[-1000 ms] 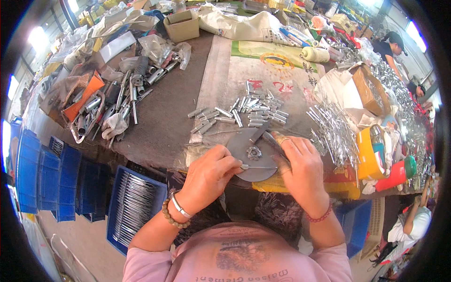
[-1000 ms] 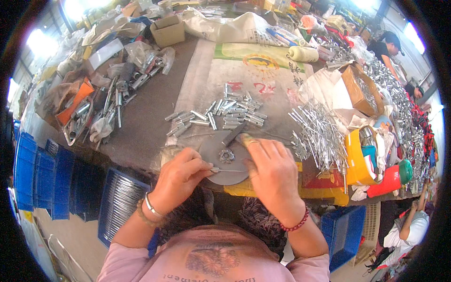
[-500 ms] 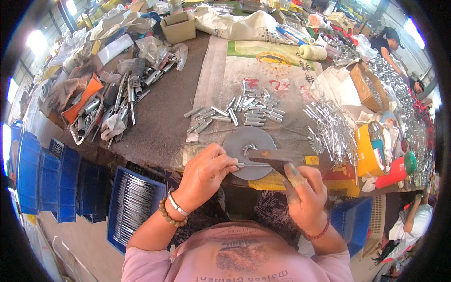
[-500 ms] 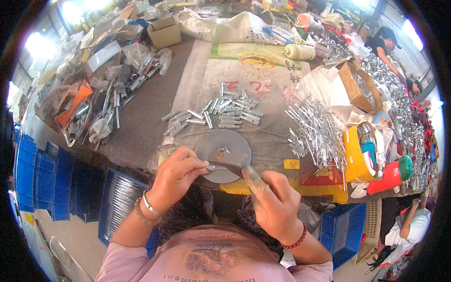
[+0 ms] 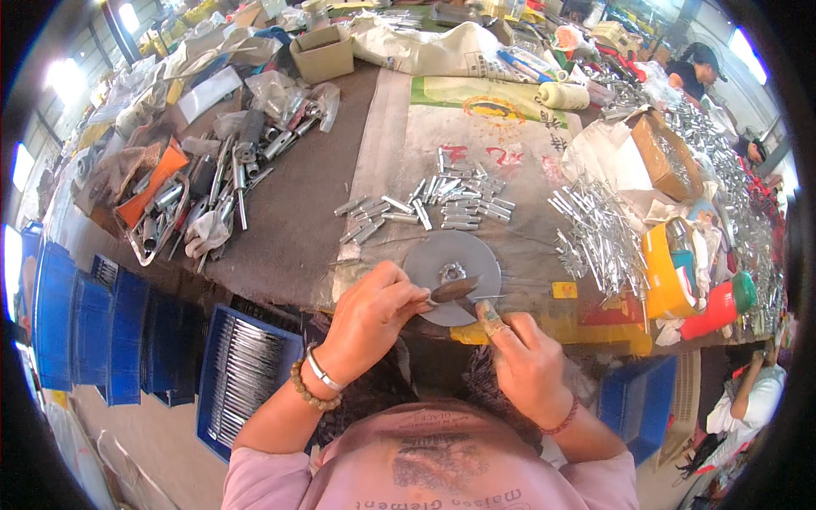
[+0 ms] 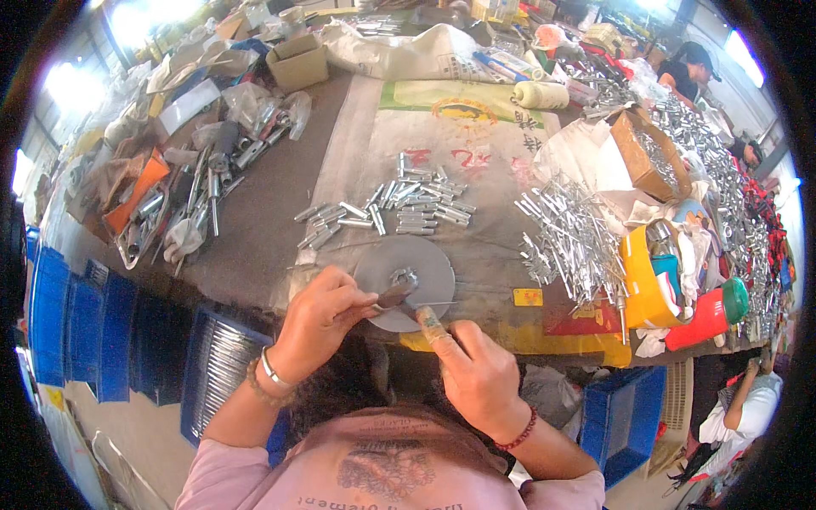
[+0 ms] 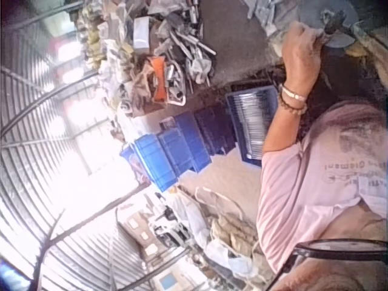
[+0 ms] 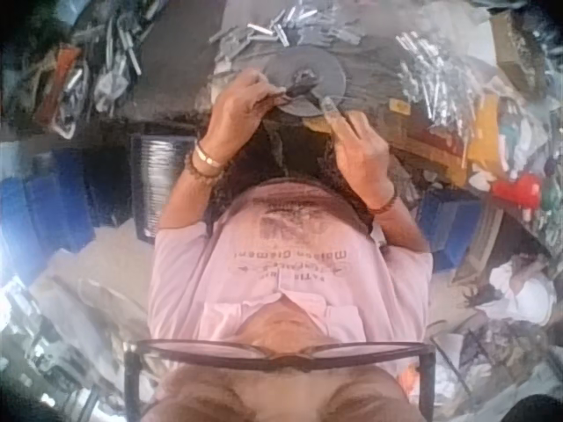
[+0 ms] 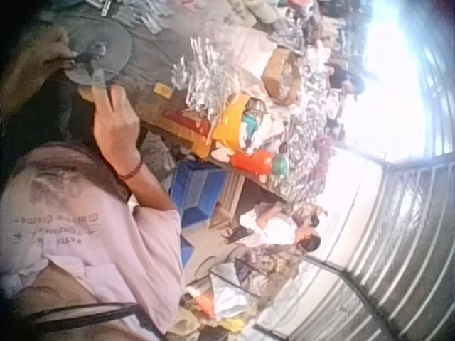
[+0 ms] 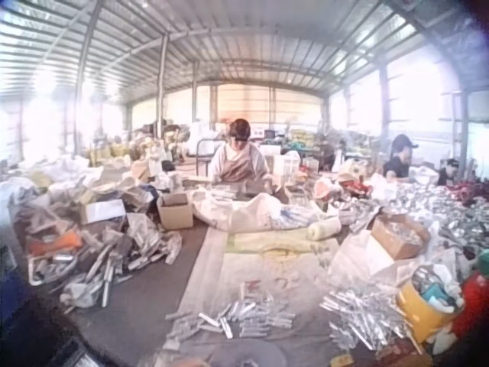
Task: Assembling small metal components by fitting pins into tubes on a circular base and securing them with a hammer.
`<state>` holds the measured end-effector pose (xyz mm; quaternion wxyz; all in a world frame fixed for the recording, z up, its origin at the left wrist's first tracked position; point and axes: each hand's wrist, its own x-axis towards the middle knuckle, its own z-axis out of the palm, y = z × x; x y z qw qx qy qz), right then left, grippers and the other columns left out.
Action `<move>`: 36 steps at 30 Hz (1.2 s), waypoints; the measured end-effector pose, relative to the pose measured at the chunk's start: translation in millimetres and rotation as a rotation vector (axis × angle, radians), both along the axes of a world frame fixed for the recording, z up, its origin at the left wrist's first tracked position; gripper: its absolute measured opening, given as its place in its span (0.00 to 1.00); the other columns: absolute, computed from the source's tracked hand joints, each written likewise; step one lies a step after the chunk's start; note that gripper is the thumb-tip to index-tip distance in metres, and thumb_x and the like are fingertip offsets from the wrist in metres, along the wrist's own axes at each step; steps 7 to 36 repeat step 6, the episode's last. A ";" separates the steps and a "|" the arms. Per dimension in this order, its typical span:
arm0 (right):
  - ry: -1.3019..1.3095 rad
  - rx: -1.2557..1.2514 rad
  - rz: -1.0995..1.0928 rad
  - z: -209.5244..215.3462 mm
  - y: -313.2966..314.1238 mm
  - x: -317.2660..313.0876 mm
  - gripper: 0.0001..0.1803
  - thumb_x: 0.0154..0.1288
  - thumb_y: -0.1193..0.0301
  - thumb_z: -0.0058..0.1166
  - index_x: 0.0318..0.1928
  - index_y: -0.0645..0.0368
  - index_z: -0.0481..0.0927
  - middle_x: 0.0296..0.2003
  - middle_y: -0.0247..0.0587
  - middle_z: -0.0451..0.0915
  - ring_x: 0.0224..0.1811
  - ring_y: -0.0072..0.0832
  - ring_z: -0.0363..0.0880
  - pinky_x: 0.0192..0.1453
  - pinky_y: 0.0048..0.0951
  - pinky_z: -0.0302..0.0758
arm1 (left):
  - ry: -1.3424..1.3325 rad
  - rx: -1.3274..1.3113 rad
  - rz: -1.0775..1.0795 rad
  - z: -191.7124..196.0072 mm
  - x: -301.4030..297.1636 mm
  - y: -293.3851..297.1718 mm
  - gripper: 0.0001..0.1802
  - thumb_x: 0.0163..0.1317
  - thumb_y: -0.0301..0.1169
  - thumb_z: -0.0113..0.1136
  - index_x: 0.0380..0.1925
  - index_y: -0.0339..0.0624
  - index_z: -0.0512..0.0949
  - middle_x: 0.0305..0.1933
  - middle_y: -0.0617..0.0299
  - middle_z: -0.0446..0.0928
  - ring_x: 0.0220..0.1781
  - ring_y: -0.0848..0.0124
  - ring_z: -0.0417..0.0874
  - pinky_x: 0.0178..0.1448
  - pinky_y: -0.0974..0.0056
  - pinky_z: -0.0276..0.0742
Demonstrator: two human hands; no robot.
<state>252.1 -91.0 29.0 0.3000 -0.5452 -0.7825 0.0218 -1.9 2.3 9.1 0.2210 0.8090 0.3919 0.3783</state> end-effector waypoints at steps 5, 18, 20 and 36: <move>-0.001 0.102 0.026 8.5 6.5 0.9 0.34 0.64 0.81 0.64 0.70 0.46 0.89 0.45 0.38 0.82 0.36 0.38 0.87 0.39 0.38 0.84 | -0.024 -0.007 -0.012 -4.8 -5.0 1.2 0.15 0.61 0.20 0.80 0.47 0.43 0.90 0.42 0.55 0.83 0.43 0.55 0.88 0.46 0.57 0.84; 0.053 0.178 0.001 9.8 5.7 0.7 0.36 0.61 0.81 0.68 0.71 0.45 0.89 0.47 0.38 0.82 0.37 0.36 0.89 0.42 0.35 0.86 | -0.033 -0.010 -0.012 -5.3 -4.6 -1.1 0.16 0.61 0.19 0.80 0.48 0.43 0.90 0.42 0.55 0.83 0.44 0.54 0.88 0.46 0.56 0.84; 0.053 0.178 0.001 9.8 5.7 0.7 0.36 0.61 0.81 0.68 0.71 0.45 0.89 0.47 0.38 0.82 0.37 0.36 0.89 0.42 0.35 0.86 | -0.033 -0.010 -0.012 -5.3 -4.6 -1.1 0.16 0.61 0.19 0.80 0.48 0.43 0.90 0.42 0.55 0.83 0.44 0.54 0.88 0.46 0.56 0.84; 0.053 0.178 0.001 9.8 5.7 0.7 0.36 0.61 0.81 0.68 0.71 0.45 0.89 0.47 0.38 0.82 0.37 0.36 0.89 0.42 0.35 0.86 | -0.033 -0.010 -0.012 -5.3 -4.6 -1.1 0.16 0.61 0.19 0.80 0.48 0.43 0.90 0.42 0.55 0.83 0.44 0.54 0.88 0.46 0.56 0.84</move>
